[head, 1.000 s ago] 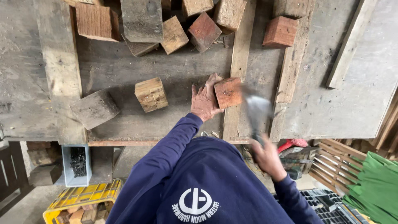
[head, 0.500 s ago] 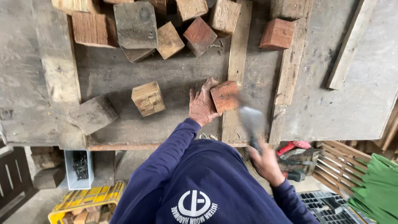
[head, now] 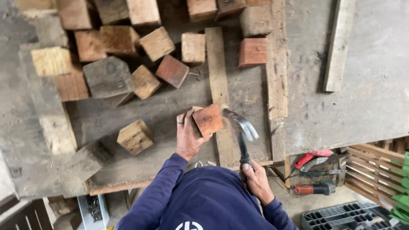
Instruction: The person hammers nails into wooden blocks and arranges the blocks into a larger structure on a workbench.
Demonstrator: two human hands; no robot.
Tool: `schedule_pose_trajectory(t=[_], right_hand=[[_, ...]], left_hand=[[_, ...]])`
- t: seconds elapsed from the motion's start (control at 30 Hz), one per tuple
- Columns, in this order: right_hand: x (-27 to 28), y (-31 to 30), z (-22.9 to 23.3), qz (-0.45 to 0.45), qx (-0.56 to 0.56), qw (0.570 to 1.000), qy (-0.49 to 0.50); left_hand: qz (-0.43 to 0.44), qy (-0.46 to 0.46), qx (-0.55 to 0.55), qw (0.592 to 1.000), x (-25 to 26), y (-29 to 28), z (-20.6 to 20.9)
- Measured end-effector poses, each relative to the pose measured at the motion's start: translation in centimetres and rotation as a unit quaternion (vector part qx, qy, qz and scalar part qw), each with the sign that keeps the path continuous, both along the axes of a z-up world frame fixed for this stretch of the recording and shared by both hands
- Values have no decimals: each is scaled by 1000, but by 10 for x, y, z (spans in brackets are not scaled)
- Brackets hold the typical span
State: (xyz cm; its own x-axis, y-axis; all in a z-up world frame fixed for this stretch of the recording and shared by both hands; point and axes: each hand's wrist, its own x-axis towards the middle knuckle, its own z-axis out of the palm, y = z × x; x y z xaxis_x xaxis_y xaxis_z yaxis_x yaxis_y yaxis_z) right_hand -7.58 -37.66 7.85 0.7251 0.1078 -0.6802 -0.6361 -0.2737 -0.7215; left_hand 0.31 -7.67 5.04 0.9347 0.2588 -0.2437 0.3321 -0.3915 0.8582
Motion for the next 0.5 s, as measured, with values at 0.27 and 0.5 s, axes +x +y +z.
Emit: schedule_pose_trajectory(t=[0.27, 0.5], right_hand=[[52, -43, -62, -81, -177, 980, -37], [73, -44, -95, 51, -311, 944, -96]], left_hand=[[-161, -57, 22, 985, 115, -48, -5], [-89, -60, -38, 993, 199, -129, -88]])
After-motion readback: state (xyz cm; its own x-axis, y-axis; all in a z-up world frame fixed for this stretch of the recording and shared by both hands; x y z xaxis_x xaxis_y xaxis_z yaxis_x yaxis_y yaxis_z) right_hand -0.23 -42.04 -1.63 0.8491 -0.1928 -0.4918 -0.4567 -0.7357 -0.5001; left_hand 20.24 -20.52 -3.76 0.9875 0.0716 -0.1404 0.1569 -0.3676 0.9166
